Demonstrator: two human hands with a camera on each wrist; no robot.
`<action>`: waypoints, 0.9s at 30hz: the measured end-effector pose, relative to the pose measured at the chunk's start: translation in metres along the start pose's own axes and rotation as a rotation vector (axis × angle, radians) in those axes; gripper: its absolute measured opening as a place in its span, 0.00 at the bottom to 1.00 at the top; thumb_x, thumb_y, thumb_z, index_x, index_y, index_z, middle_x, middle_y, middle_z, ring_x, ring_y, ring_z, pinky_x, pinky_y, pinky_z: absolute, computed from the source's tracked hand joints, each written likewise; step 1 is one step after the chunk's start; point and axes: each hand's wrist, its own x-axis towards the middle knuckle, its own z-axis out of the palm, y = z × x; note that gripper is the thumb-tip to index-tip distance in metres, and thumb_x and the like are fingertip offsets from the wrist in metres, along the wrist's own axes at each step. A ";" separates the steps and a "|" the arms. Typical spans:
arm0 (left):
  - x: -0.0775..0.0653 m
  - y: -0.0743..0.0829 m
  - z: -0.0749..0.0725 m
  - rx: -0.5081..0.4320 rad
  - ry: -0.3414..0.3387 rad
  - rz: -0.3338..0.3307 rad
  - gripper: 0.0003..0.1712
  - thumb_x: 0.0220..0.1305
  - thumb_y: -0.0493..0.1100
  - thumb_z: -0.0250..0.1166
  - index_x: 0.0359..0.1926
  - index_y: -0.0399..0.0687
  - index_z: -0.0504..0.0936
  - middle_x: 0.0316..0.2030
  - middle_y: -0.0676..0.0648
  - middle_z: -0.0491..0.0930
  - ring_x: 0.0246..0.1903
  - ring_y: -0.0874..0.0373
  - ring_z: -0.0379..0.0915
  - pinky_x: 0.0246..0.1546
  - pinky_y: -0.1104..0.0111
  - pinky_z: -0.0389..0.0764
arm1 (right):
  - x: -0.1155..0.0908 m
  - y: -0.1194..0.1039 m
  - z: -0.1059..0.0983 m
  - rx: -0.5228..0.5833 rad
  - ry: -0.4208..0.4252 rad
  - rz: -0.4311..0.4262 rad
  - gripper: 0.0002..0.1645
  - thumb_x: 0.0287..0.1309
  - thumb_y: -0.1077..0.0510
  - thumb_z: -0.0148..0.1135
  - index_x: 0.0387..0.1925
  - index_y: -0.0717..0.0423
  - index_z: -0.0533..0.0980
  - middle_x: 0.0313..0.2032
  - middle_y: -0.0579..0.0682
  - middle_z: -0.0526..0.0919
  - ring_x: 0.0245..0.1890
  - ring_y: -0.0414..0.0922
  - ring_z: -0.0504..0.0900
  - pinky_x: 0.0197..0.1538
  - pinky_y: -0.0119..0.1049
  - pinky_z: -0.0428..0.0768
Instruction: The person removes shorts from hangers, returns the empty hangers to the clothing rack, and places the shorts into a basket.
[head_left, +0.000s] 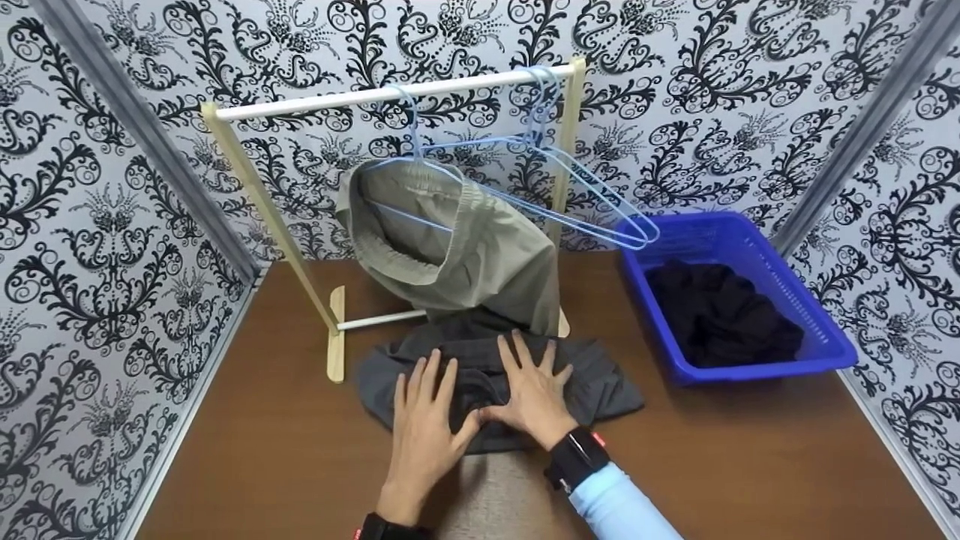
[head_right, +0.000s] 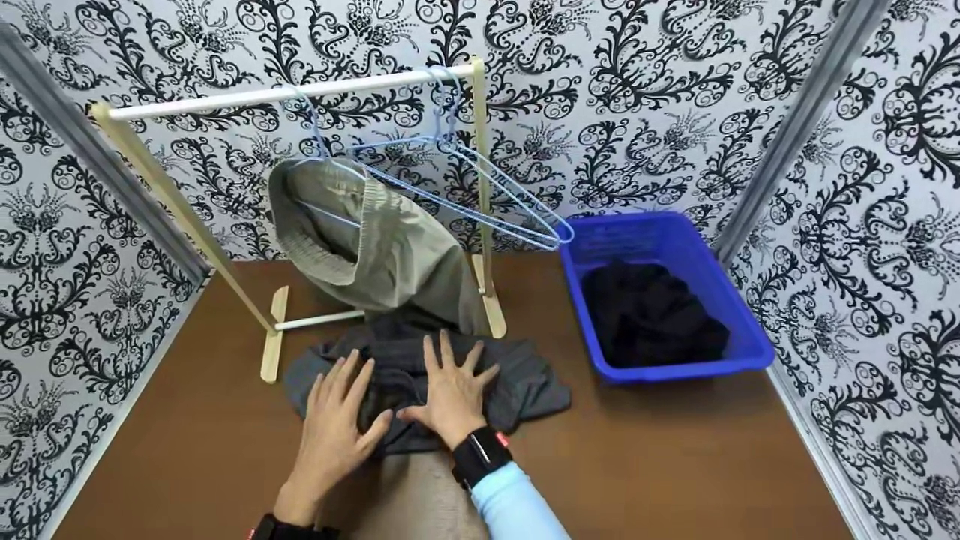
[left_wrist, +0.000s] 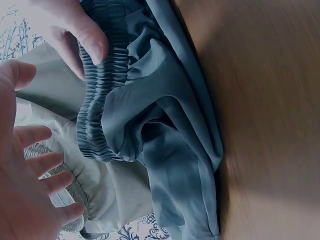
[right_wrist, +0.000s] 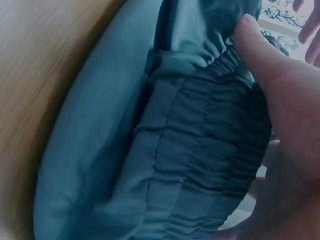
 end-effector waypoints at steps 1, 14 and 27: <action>0.000 0.000 0.000 0.004 0.004 0.001 0.45 0.64 0.62 0.69 0.74 0.43 0.71 0.74 0.36 0.65 0.73 0.37 0.61 0.68 0.34 0.61 | 0.001 -0.001 0.001 0.006 -0.003 0.006 0.80 0.30 0.20 0.77 0.82 0.48 0.55 0.80 0.57 0.56 0.71 0.83 0.50 0.56 0.87 0.58; -0.003 -0.003 0.001 0.013 0.017 -0.005 0.43 0.60 0.56 0.71 0.73 0.44 0.72 0.74 0.37 0.65 0.72 0.37 0.62 0.66 0.33 0.62 | 0.009 -0.010 0.018 0.015 -0.101 0.113 0.79 0.31 0.23 0.80 0.81 0.48 0.55 0.78 0.58 0.59 0.72 0.84 0.47 0.55 0.90 0.52; -0.004 -0.005 0.002 0.021 0.016 -0.036 0.43 0.60 0.56 0.71 0.73 0.44 0.72 0.73 0.38 0.67 0.71 0.37 0.62 0.66 0.31 0.62 | 0.014 -0.019 0.032 -0.039 -0.150 0.181 0.71 0.31 0.25 0.82 0.75 0.51 0.67 0.78 0.59 0.59 0.71 0.84 0.50 0.53 0.90 0.55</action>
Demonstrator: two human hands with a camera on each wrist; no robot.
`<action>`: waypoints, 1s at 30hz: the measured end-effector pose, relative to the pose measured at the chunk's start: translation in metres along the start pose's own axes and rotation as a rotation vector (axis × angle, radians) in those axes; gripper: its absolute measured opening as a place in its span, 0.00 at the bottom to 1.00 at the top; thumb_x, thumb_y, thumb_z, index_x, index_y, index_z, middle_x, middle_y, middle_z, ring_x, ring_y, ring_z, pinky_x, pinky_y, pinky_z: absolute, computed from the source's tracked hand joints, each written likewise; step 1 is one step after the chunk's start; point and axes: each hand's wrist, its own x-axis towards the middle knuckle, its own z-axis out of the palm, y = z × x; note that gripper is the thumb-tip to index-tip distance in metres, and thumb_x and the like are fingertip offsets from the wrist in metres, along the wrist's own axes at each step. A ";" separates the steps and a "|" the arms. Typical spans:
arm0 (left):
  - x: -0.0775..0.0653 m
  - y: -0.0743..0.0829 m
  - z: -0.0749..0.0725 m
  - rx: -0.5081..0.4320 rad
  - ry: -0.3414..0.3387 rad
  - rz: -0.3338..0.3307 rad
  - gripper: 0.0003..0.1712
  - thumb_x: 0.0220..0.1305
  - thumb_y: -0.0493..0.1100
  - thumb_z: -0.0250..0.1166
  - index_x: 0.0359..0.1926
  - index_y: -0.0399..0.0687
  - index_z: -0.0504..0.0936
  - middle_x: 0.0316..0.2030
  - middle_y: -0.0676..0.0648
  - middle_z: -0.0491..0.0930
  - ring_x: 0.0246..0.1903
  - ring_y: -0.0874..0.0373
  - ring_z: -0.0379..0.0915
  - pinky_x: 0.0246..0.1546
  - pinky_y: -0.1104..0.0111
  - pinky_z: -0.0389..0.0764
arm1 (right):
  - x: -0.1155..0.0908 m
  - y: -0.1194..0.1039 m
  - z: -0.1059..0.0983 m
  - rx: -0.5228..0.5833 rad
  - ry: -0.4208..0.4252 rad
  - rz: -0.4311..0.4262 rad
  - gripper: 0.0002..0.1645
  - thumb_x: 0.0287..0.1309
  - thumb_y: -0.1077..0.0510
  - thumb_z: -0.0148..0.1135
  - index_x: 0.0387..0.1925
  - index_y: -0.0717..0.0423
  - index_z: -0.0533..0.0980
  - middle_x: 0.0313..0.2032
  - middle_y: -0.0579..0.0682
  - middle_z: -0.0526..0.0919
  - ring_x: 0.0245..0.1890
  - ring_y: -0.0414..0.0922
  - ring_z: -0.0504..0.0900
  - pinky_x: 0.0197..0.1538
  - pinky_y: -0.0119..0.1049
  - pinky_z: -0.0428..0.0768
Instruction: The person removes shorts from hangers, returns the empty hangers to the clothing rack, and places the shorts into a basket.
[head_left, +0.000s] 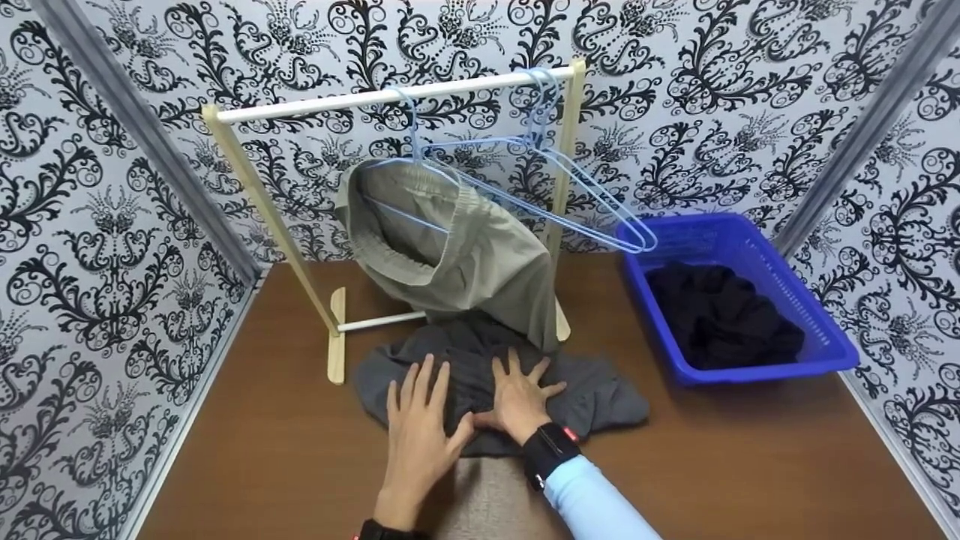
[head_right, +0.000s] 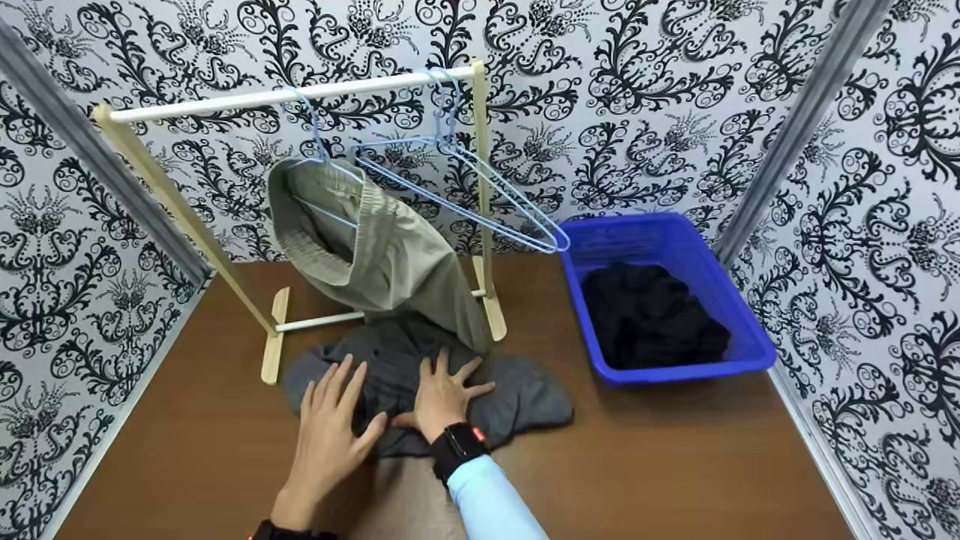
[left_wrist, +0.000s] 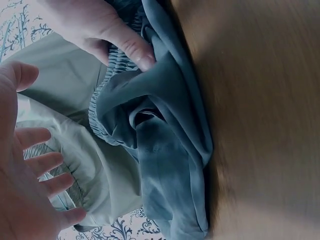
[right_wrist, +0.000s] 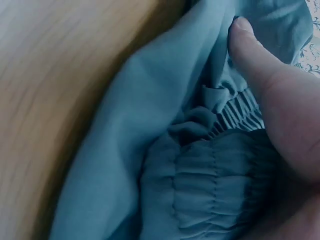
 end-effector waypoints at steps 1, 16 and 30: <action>0.000 0.000 0.000 0.002 -0.004 -0.005 0.43 0.60 0.56 0.71 0.73 0.44 0.72 0.73 0.38 0.67 0.71 0.37 0.62 0.65 0.31 0.62 | 0.000 0.000 0.001 0.002 0.008 -0.001 0.70 0.31 0.25 0.82 0.74 0.52 0.69 0.77 0.59 0.61 0.71 0.84 0.50 0.53 0.90 0.55; -0.004 -0.003 0.004 0.014 0.088 0.037 0.43 0.56 0.52 0.74 0.71 0.42 0.74 0.70 0.36 0.70 0.67 0.34 0.67 0.60 0.30 0.66 | -0.005 0.003 0.001 0.048 0.195 -0.014 0.36 0.44 0.47 0.85 0.54 0.58 0.84 0.63 0.58 0.78 0.64 0.76 0.67 0.50 0.86 0.65; -0.003 -0.001 0.000 -0.003 0.047 -0.003 0.44 0.57 0.53 0.74 0.72 0.43 0.73 0.72 0.36 0.69 0.69 0.35 0.65 0.62 0.30 0.65 | -0.016 0.023 0.005 0.210 0.349 -0.104 0.23 0.45 0.61 0.84 0.44 0.64 0.85 0.57 0.58 0.82 0.62 0.70 0.73 0.51 0.84 0.68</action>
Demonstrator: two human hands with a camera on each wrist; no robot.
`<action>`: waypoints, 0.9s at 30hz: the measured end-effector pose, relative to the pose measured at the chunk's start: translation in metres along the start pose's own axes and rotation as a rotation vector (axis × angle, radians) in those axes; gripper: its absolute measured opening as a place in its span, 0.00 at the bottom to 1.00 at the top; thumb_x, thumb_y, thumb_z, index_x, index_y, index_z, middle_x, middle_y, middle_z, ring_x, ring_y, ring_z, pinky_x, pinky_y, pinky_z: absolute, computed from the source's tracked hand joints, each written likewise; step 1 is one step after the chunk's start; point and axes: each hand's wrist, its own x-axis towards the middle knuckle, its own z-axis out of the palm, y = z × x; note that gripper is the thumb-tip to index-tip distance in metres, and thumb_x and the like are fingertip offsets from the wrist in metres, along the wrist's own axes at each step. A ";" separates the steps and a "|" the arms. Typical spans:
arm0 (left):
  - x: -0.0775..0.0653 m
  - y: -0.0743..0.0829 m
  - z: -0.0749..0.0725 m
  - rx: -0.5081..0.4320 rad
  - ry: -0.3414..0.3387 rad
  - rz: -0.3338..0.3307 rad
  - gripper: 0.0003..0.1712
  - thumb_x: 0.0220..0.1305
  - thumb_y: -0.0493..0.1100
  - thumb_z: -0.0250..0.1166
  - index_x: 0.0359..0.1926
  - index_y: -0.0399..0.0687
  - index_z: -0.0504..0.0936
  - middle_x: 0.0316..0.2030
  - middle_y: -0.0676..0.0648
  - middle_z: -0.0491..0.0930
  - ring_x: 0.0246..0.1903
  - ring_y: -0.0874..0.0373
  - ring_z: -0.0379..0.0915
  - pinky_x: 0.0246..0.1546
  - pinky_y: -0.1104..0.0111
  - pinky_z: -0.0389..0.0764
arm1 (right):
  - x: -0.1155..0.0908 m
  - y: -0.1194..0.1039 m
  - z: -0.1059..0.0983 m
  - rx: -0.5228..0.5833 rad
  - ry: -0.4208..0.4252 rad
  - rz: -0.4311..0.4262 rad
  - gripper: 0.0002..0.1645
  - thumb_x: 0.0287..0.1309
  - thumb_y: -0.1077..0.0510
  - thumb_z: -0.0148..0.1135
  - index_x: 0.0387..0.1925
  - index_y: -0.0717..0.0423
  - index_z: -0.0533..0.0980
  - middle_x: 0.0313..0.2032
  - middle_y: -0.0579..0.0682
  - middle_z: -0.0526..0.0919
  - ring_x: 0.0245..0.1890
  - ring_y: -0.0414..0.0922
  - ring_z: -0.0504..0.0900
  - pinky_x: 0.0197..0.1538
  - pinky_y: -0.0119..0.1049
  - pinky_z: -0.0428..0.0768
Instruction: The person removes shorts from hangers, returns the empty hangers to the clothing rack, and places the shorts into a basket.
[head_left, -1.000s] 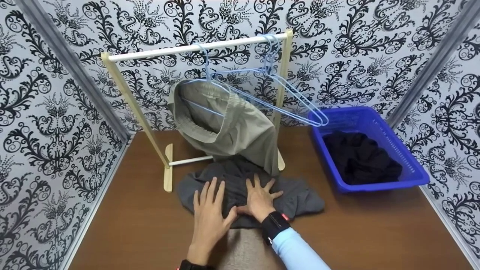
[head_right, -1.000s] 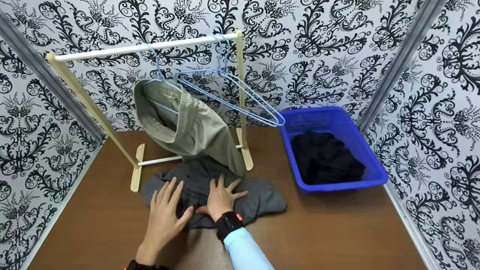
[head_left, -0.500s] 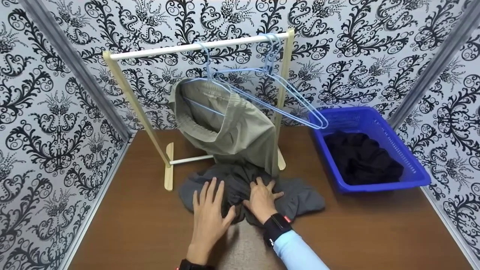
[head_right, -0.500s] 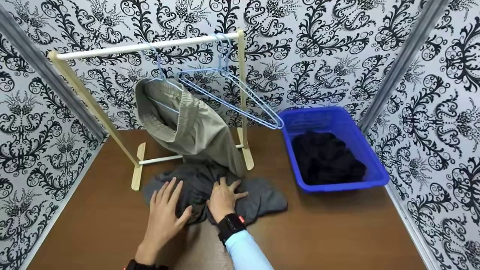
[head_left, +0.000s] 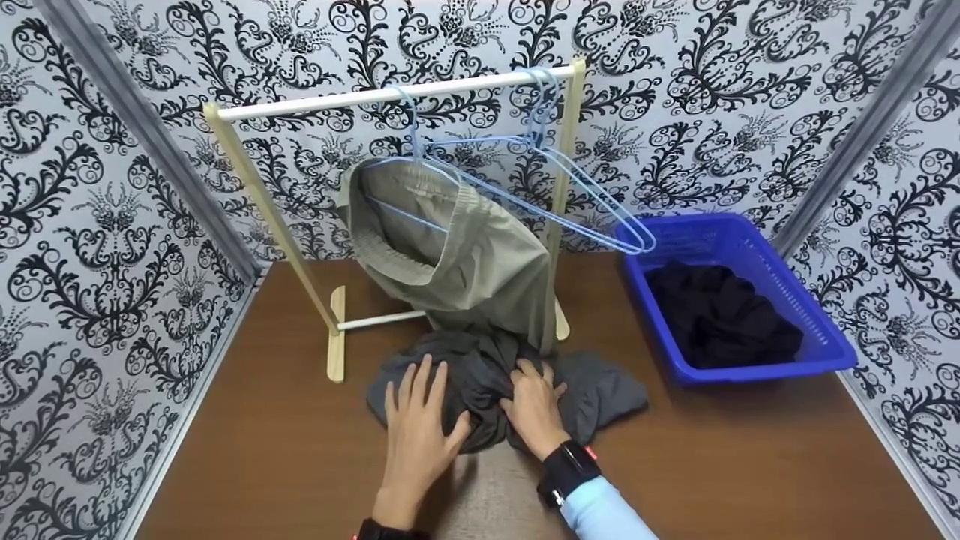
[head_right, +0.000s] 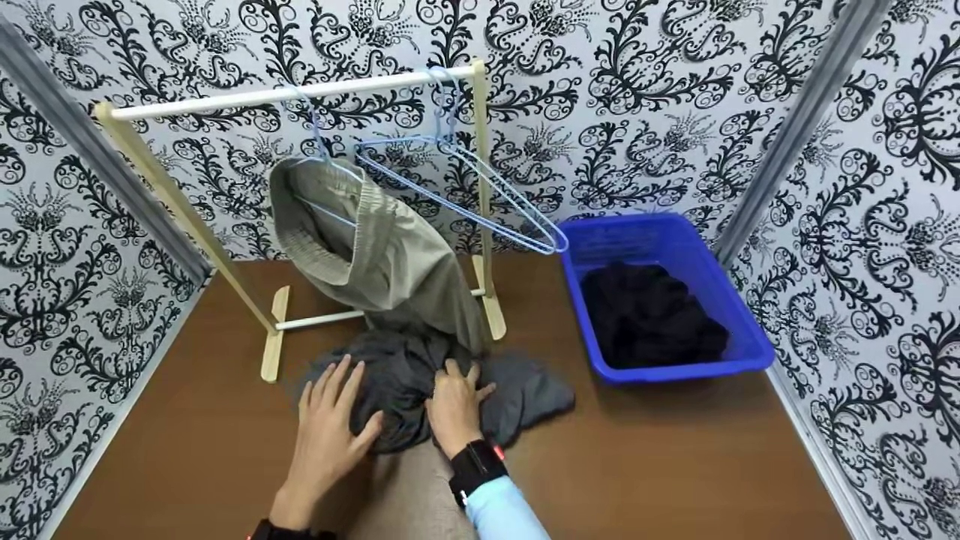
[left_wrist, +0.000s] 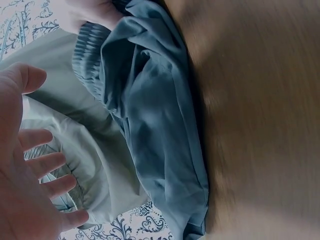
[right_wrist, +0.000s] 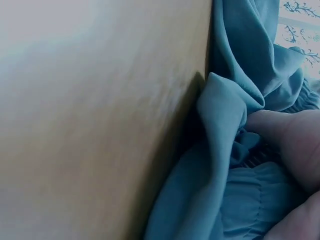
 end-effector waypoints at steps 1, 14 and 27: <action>0.000 0.000 0.000 -0.002 0.001 -0.001 0.44 0.57 0.53 0.75 0.72 0.43 0.73 0.71 0.36 0.69 0.69 0.35 0.65 0.62 0.30 0.65 | -0.002 0.002 -0.001 0.028 0.012 -0.009 0.23 0.44 0.62 0.84 0.44 0.64 0.85 0.58 0.58 0.81 0.62 0.70 0.73 0.51 0.84 0.68; 0.002 0.002 0.000 -0.037 0.028 -0.006 0.42 0.59 0.51 0.73 0.72 0.41 0.72 0.71 0.35 0.69 0.70 0.35 0.64 0.65 0.30 0.62 | -0.015 0.040 -0.020 0.321 0.240 -0.268 0.19 0.40 0.76 0.77 0.31 0.55 0.82 0.59 0.61 0.81 0.59 0.65 0.78 0.57 0.57 0.80; 0.003 0.005 -0.001 -0.093 0.002 -0.037 0.39 0.66 0.52 0.68 0.73 0.40 0.70 0.74 0.36 0.65 0.72 0.36 0.60 0.66 0.30 0.58 | -0.016 0.080 -0.061 0.513 0.367 -0.406 0.19 0.45 0.77 0.74 0.34 0.54 0.82 0.55 0.61 0.85 0.50 0.58 0.86 0.58 0.22 0.74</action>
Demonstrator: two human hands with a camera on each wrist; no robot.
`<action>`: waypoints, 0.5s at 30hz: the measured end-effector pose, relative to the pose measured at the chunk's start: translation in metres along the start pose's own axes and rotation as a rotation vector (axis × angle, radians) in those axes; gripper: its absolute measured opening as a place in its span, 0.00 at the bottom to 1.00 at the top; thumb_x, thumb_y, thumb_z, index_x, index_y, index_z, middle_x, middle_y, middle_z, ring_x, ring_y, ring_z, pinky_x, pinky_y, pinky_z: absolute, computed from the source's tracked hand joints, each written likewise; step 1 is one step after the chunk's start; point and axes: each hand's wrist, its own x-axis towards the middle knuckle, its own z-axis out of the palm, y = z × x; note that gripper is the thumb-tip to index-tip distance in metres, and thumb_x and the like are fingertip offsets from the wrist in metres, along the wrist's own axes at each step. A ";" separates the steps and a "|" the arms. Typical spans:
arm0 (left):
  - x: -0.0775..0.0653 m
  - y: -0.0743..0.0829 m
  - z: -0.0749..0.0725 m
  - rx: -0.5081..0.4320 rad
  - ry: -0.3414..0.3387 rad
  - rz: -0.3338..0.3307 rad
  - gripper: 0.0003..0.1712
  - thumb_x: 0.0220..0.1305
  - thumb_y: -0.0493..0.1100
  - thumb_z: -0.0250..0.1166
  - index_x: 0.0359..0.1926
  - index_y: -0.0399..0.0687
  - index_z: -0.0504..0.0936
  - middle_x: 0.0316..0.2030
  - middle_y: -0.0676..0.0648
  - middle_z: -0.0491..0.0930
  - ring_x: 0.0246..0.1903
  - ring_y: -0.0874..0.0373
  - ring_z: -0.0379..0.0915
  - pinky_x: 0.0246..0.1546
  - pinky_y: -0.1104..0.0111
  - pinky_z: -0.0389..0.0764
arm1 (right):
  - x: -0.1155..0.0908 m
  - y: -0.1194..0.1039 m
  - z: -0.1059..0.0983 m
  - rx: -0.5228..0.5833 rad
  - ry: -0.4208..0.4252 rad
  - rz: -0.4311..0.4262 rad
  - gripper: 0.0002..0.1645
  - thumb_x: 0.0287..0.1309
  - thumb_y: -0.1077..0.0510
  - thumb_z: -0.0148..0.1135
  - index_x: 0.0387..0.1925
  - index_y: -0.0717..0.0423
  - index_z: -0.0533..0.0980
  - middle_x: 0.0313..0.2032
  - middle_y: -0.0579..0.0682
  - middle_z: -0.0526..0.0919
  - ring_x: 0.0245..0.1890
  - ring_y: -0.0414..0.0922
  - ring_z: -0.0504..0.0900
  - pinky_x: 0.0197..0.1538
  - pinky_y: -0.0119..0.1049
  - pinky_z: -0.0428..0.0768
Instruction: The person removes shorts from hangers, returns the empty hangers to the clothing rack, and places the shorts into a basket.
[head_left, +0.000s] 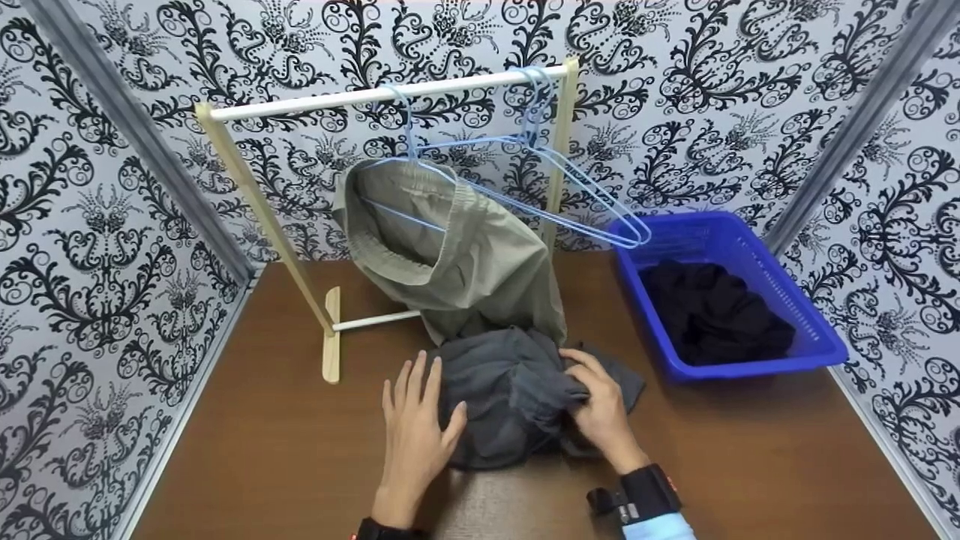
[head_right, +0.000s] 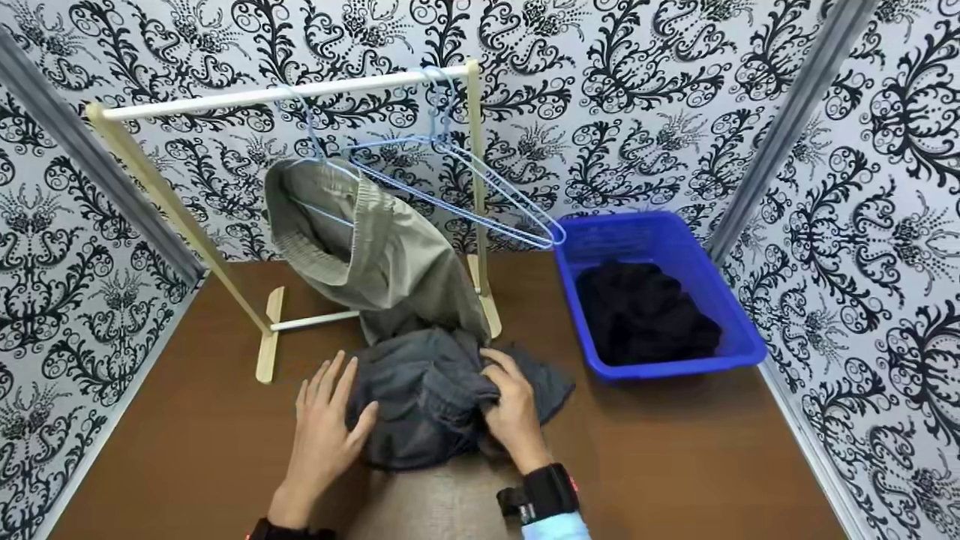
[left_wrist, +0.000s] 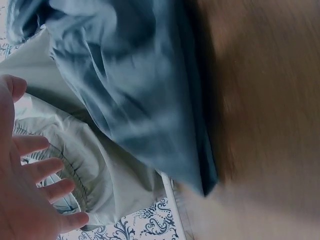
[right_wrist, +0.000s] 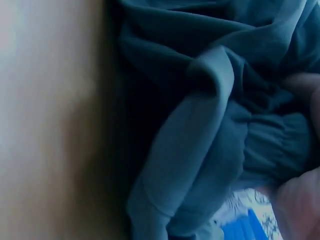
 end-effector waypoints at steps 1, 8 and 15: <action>0.000 0.000 0.000 -0.002 0.001 -0.002 0.39 0.66 0.52 0.68 0.73 0.40 0.70 0.74 0.36 0.65 0.72 0.36 0.60 0.66 0.30 0.58 | 0.001 0.001 -0.005 0.027 0.001 0.004 0.19 0.45 0.78 0.73 0.34 0.55 0.82 0.55 0.62 0.84 0.51 0.59 0.86 0.59 0.22 0.74; 0.002 0.004 0.002 -0.014 0.027 0.015 0.39 0.65 0.52 0.69 0.72 0.39 0.71 0.72 0.35 0.67 0.72 0.36 0.61 0.65 0.30 0.59 | 0.012 -0.009 -0.033 0.157 0.045 0.074 0.16 0.44 0.83 0.68 0.32 0.65 0.82 0.50 0.71 0.84 0.49 0.67 0.82 0.60 0.23 0.75; 0.000 0.008 0.008 -0.027 0.026 0.024 0.38 0.65 0.50 0.68 0.72 0.38 0.72 0.72 0.34 0.68 0.70 0.35 0.63 0.64 0.30 0.61 | 0.003 0.006 -0.044 0.339 0.090 0.257 0.08 0.56 0.78 0.65 0.30 0.66 0.79 0.53 0.69 0.83 0.56 0.40 0.83 0.60 0.28 0.77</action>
